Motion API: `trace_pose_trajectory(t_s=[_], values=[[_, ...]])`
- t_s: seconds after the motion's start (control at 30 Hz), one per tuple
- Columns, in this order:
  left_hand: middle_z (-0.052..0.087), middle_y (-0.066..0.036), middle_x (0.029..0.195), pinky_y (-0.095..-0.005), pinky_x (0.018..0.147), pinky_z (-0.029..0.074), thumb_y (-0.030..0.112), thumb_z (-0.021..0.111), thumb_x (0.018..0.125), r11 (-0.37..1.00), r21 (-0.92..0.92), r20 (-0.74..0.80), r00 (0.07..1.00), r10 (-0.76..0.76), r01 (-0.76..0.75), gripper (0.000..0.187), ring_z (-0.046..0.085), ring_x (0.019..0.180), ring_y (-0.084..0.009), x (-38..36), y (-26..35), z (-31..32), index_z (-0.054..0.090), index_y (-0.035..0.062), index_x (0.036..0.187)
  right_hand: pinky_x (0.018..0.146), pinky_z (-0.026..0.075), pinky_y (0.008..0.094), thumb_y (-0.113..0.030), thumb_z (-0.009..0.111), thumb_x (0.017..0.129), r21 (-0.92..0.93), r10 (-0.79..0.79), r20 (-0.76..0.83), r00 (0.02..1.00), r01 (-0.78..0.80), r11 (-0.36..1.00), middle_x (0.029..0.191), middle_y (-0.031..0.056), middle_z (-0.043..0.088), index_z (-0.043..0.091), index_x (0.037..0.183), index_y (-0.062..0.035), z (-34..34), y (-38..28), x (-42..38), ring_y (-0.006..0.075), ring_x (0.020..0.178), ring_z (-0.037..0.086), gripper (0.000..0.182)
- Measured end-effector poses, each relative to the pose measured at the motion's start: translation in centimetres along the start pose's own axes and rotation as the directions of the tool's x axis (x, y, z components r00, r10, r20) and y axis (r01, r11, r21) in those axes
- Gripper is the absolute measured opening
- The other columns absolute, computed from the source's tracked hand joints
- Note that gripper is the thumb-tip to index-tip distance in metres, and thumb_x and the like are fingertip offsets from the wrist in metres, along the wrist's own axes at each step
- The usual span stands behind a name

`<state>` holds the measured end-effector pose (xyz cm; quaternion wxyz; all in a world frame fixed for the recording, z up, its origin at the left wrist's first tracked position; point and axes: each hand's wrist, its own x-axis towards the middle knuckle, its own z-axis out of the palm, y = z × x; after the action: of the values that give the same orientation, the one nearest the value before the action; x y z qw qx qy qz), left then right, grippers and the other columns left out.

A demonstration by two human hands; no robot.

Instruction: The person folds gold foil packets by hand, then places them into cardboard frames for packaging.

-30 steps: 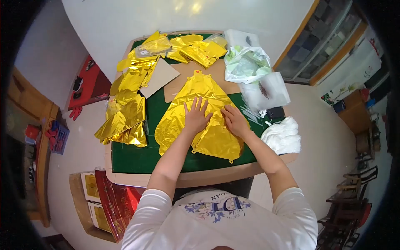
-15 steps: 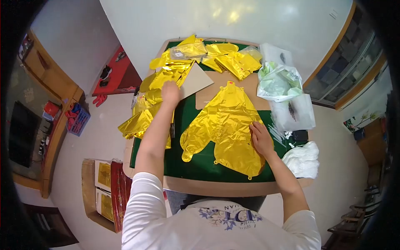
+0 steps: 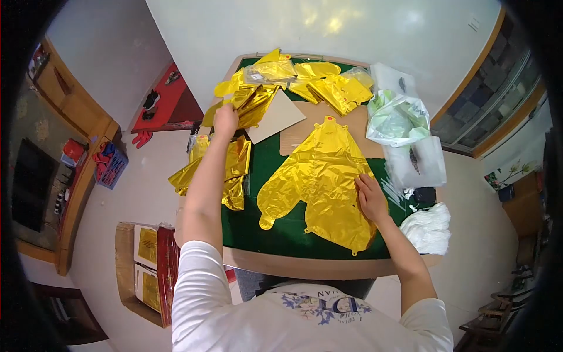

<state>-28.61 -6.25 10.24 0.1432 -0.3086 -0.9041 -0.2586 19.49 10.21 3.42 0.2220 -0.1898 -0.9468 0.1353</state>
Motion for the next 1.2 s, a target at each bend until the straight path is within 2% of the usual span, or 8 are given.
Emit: trace_pose_trajectory(t_s=[0.3, 0.47, 0.73, 0.87, 1.0, 1.07, 1.1, 1.2], values=[[0.068, -0.02, 0.08, -0.0412, 0.069, 0.052, 0.017, 0.061, 0.086, 0.949, -0.288, -0.37, 0.929, 0.014, -0.129, 0.019, 0.067, 0.075, -0.036, 4.6, 3.5, -9.4, 0.07, 0.0011, 0.089, 0.11, 0.032, 0.0444, -0.012, 0.049, 0.093, 0.017, 0.02, 0.028, 0.999, -0.02, 1.0, 0.135, 0.0158, 0.051, 0.055, 0.126, -0.0046, 0.2, 0.0, -0.2, 0.0333, 0.129, 0.044, 0.034], [0.069, -0.006, 0.072, -0.0248, 0.061, 0.05, 0.015, 0.065, 0.09, 0.841, -0.437, -0.527, 0.848, 0.048, -0.319, 0.018, 0.064, 0.066, -0.009, 4.6, 6.8, -17.3, 0.069, -0.0022, 0.09, 0.11, 0.033, 0.0409, -0.008, 0.049, 0.093, 0.047, 0.008, 0.01, 1.0, -0.009, 0.999, 0.134, 0.017, 0.052, 0.055, 0.128, -0.0049, 0.2, 0.1, -0.2, 0.0338, 0.127, 0.046, 0.035], [0.068, -0.012, 0.105, -0.0281, 0.081, 0.052, 0.009, 0.059, 0.095, 0.29, -0.78, -0.551, 0.828, 0.104, -0.555, 0.014, 0.065, 0.093, -0.0162, -6.1, 15.8, -27.0, 0.062, -0.0032, 0.099, 0.11, 0.03, 0.0379, -0.005, 0.055, 0.091, 0.338, 0.103, -0.03, 0.994, -0.087, 0.937, 0.144, 0.0167, 0.043, 0.047, 0.137, -0.0068, -6.3, -5.7, 5.9, 0.0315, 0.135, 0.038, 0.046], [0.063, -0.021, 0.115, -0.0363, 0.093, 0.051, 0.007, 0.049, 0.098, -0.327, -0.919, -0.324, 0.897, 0.301, -0.222, 0.015, 0.064, 0.103, -0.0267, -10.4, 19.1, -27.3, 0.055, -0.0036, 0.107, 0.112, 0.028, 0.0356, -0.002, 0.055, 0.09, 0.61, -0.044, -0.116, 0.992, 0.106, 0.785, 0.145, 0.0135, 0.042, 0.039, 0.142, -0.0047, -12.6, -14.8, 10.3, 0.0241, 0.139, 0.034, 0.055], [0.063, -0.019, 0.114, -0.0396, 0.097, 0.046, 0.003, 0.051, 0.093, -0.23, -0.937, -0.342, 0.826, 0.448, -0.263, 0.014, 0.063, 0.105, -0.0267, -13.9, 20.3, -25.6, 0.058, -0.003, 0.105, 0.105, 0.037, 0.0334, -0.001, 0.058, 0.088, 0.932, -0.154, -0.153, 0.976, 0.195, 0.306, 0.132, 0.0091, 0.053, 0.043, 0.137, -0.0012, -18.4, -20.4, 10.6, 0.0177, 0.123, 0.049, 0.051], [0.062, -0.018, 0.115, -0.0392, 0.097, 0.045, -0.003, 0.052, 0.089, -0.136, -0.959, -0.282, 0.853, 0.439, -0.247, 0.018, 0.061, 0.108, -0.0256, -16.0, 20.1, -25.1, 0.059, -0.0026, 0.105, 0.093, 0.046, 0.0315, -0.002, 0.059, 0.088, 0.838, 0.366, 0.294, 0.883, -0.423, 0.345, 0.117, 0.0061, 0.061, 0.052, 0.126, 0.0015, -20.3, -22.8, 8.8, 0.0151, 0.105, 0.059, 0.039], [0.06, -0.017, 0.117, -0.0367, 0.098, 0.045, -0.003, 0.053, 0.09, -0.053, -0.964, -0.262, 0.901, 0.345, -0.26, 0.019, 0.059, 0.111, -0.0234, -17.2, 20.1, -24.8, 0.059, -0.0022, 0.108, 0.079, 0.051, 0.0274, -0.003, 0.062, 0.087, 0.968, 0.371, 0.028, 0.928, -0.117, 0.22, 0.104, 0.0052, 0.065, 0.056, 0.116, 0.0026, -18.8, -22.6, 7.5, 0.0128, 0.089, 0.063, 0.03], [0.062, -0.009, 0.085, -0.0282, 0.075, 0.047, 0.009, 0.05, 0.098, 0.053, -0.995, -0.066, 0.966, 0.252, -0.081, 0.017, 0.058, 0.079, -0.0143, -20.6, 17.1, -22.0, 0.06, -0.0021, 0.089, 0.072, 0.052, 0.0261, -0.002, 0.063, 0.086, 0.979, 0.396, 0.024, 0.918, -0.102, 0.176, 0.098, 0.0054, 0.066, 0.058, 0.114, 0.0029, -19.7, -23.9, 4.5, 0.0131, 0.082, 0.064, 0.029]])
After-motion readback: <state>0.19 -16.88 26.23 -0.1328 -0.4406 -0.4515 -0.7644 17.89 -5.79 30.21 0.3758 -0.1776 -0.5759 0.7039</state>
